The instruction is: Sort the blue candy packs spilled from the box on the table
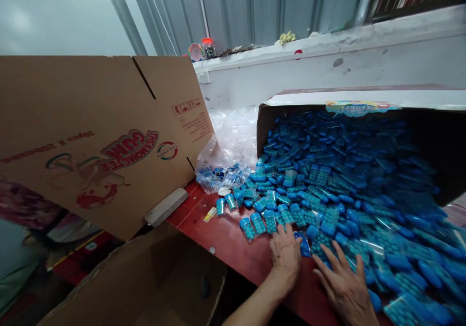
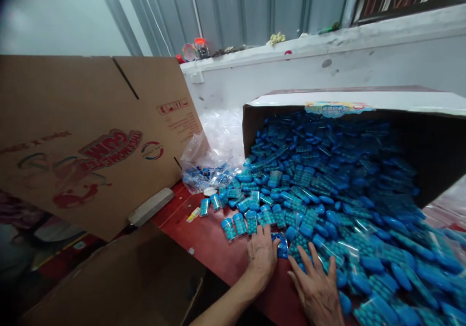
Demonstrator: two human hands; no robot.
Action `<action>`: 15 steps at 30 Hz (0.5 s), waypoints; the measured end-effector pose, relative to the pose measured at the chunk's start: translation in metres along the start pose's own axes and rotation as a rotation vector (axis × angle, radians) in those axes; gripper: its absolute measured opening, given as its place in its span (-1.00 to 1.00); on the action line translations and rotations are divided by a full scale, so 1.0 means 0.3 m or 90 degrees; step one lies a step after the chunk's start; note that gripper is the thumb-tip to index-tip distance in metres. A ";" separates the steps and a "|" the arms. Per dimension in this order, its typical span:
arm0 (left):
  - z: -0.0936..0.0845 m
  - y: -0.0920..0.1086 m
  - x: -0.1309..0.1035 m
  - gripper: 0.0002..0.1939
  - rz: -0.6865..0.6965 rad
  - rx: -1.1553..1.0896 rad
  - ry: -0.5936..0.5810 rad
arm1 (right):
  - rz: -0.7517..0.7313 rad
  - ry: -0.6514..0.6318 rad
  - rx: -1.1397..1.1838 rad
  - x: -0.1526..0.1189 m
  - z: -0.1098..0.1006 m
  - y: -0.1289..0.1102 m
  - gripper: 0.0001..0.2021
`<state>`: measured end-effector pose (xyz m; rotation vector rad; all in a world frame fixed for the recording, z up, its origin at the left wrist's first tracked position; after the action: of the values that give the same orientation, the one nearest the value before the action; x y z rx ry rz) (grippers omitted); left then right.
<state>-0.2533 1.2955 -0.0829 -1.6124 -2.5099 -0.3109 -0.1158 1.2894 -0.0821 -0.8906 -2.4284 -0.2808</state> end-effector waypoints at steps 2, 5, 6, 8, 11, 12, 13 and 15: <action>-0.047 -0.026 0.005 -0.68 0.037 -0.027 0.027 | -0.010 0.034 0.012 0.012 -0.025 -0.012 -0.74; -0.127 -0.154 0.072 -0.70 0.043 -0.038 0.061 | 0.013 0.076 0.061 0.027 -0.066 -0.031 -0.76; -0.146 -0.226 0.115 -0.66 0.003 -0.012 0.066 | 0.022 0.086 0.081 0.030 -0.079 -0.037 -0.76; -0.162 -0.401 0.217 -0.63 -0.149 0.043 0.049 | 0.030 0.105 0.120 0.034 -0.103 -0.049 -0.78; -0.137 -0.641 0.370 -0.62 -0.331 0.060 -0.018 | 0.020 0.119 0.152 0.035 -0.139 -0.066 -0.80; -0.119 -0.696 0.413 -0.62 -0.356 0.054 -0.040 | 0.013 0.115 0.155 0.036 -0.151 -0.073 -0.80; -0.097 -0.739 0.450 -0.62 -0.378 0.045 -0.064 | 0.009 0.105 0.159 0.037 -0.163 -0.080 -0.79; -0.047 -0.785 0.504 -0.57 -0.408 0.021 -0.108 | 0.020 0.070 0.169 0.043 -0.180 -0.094 -0.77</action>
<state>-0.5304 1.3302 -0.0571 -0.8040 -3.0845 -0.1980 -0.1201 1.2553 -0.0302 -0.7736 -2.2807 0.0047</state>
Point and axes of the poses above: each hand's wrist, its own x-axis towards the middle knuckle, its own z-axis out of the palm, y = z × x, the point moved 4 cm from there along x, towards the middle knuckle, and after that the axes turned 13 degrees about x, right-handed, at the moved point
